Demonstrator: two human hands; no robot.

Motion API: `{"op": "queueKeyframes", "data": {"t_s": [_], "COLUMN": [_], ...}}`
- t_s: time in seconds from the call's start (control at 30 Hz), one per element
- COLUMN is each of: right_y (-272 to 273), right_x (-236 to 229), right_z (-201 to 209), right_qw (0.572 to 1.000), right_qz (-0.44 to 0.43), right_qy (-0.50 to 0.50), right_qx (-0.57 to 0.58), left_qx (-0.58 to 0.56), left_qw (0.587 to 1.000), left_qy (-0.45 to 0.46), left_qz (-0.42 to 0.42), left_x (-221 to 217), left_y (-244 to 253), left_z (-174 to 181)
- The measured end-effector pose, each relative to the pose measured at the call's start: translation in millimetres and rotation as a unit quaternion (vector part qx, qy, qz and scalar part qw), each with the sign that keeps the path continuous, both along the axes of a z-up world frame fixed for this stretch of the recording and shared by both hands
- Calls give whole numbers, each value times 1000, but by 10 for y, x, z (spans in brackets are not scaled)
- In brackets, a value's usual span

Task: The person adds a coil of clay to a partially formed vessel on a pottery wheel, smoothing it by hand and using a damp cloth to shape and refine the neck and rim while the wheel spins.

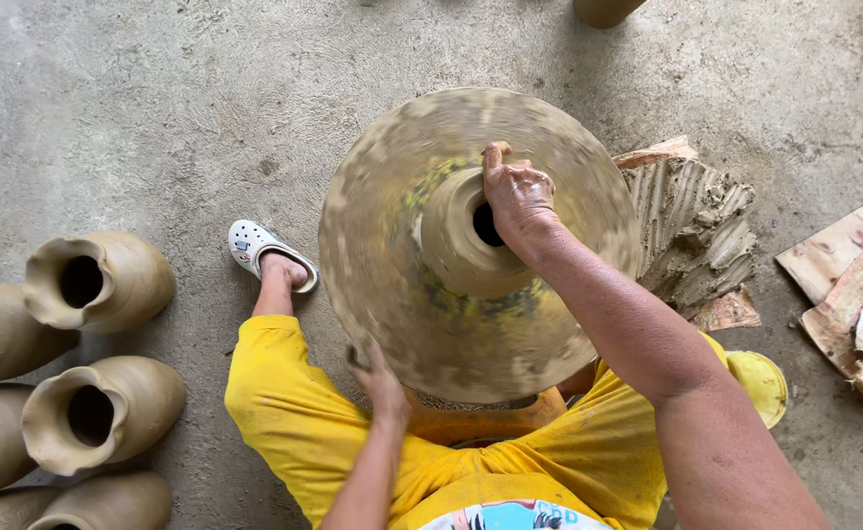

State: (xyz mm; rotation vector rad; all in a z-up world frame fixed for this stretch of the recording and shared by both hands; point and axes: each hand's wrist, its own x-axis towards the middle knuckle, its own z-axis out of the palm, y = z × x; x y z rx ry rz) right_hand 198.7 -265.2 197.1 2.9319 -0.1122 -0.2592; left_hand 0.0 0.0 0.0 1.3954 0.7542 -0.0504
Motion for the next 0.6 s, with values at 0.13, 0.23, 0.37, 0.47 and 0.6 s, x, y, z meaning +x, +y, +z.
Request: {"op": "queueKeyframes", "data": {"t_s": [0.13,0.23,0.37,0.47,0.6], "right_y": [-25,-35,-44,-45,-33], "right_x": [54,68,71,-5,2], "right_z": [2,-22,-66,-105,-40], "right_qw": [1000,1000,1000,999,987], "right_qz": [-14,-3,-14,3,66], "right_qy": [7,24,-3,-16,-1], "right_qx": [23,-15,13,-47,-148], "left_qx": [-64,390,90,-82,-1], "left_qw": [995,895,972,970,996], "left_qy": [48,-134,-125,-130,-79], "left_qz": [-56,-171,-178,-186,-29], "left_x": [65,1430,2698,2305,557], "left_y": [6,576,932,680,200], "left_z": [415,164,-206,-437,-215]}}
